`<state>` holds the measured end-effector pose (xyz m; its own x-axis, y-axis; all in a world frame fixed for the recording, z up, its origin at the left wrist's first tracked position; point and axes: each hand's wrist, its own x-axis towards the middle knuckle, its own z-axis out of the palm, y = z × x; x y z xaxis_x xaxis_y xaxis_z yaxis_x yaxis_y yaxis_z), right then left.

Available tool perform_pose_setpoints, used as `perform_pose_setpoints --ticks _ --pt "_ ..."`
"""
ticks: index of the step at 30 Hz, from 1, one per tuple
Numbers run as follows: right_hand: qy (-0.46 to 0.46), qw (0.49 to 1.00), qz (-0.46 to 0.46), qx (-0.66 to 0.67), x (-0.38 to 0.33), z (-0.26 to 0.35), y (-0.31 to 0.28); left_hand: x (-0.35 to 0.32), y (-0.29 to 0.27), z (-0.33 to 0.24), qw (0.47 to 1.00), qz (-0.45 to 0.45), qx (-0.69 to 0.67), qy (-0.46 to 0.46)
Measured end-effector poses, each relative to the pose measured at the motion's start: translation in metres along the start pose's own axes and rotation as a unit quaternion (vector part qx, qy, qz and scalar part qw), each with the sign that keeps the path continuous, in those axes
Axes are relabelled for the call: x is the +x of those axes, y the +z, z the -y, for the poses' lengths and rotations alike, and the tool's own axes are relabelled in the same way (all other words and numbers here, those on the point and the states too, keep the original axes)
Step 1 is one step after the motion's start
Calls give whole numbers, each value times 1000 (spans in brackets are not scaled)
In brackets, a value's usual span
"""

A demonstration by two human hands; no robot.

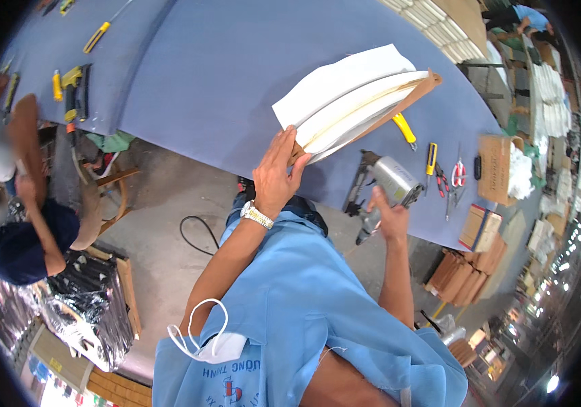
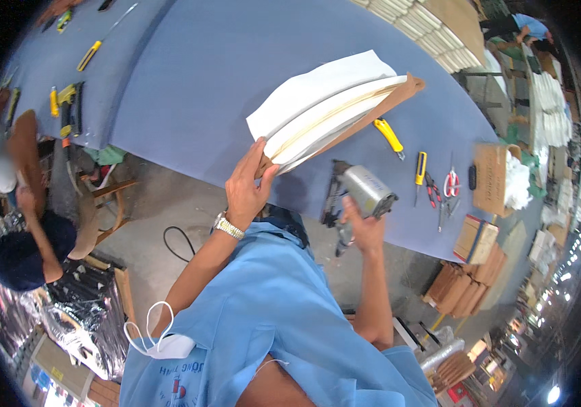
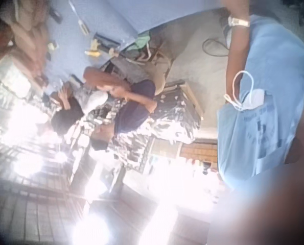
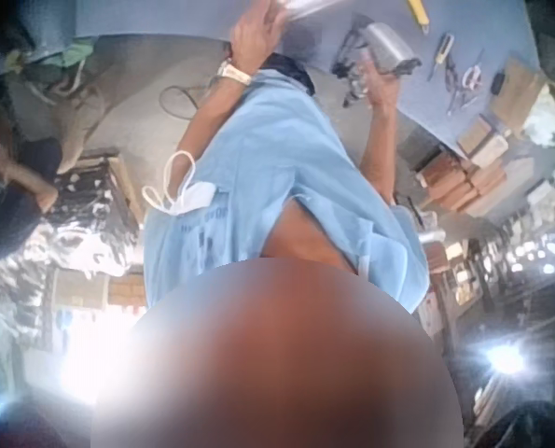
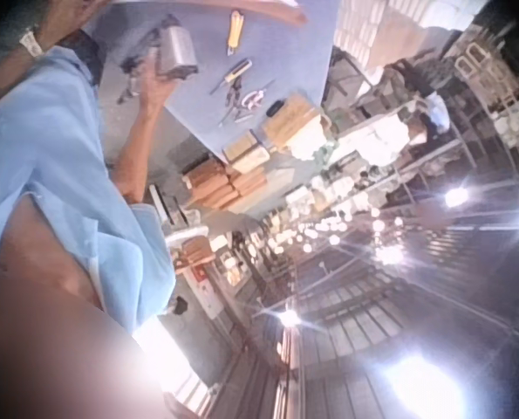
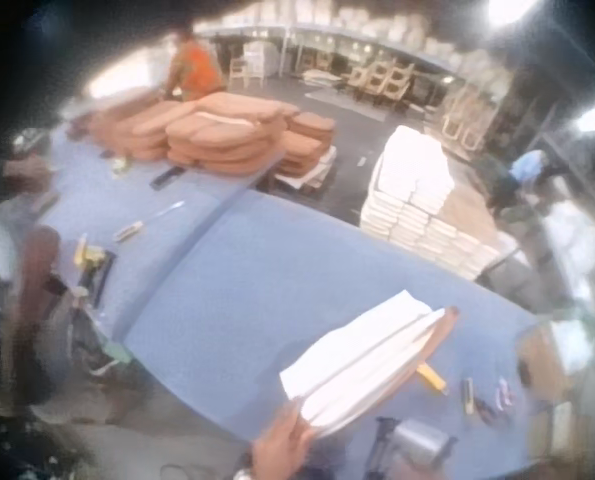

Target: The person assembles cushion components by wrapping white fabric around a brown foam pad, securing it with a staple gun, and trimming excess fabric with a utility knife. The process is repeated for multiple cushions on a long work table.

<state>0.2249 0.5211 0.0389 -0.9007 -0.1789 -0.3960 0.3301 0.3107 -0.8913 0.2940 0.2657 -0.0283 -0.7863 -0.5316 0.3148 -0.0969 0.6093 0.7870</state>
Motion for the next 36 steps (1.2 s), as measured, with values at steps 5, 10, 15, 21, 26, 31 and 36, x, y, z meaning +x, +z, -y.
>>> perform_pose_setpoints --ticks 5,10,15,21,26,31,36 --pt "-99 985 89 -114 -30 46 56 7 -8 -4 999 40 -17 22" --pt "3 983 87 -163 -25 75 86 12 -9 7 998 39 -8 43" --pt "-60 967 98 -228 -19 77 92 10 -10 12 997 53 -31 50" --pt "-156 944 127 -261 -13 75 94 10 -11 16 995 79 -43 52" --pt "-125 946 155 -257 -4 81 95 17 -15 16 993 90 -69 41" --pt "-186 930 192 -254 4 78 96 20 -18 17 990 103 -91 22" --pt "-154 935 201 -250 6 79 103 20 -18 17 990 92 -108 -4"
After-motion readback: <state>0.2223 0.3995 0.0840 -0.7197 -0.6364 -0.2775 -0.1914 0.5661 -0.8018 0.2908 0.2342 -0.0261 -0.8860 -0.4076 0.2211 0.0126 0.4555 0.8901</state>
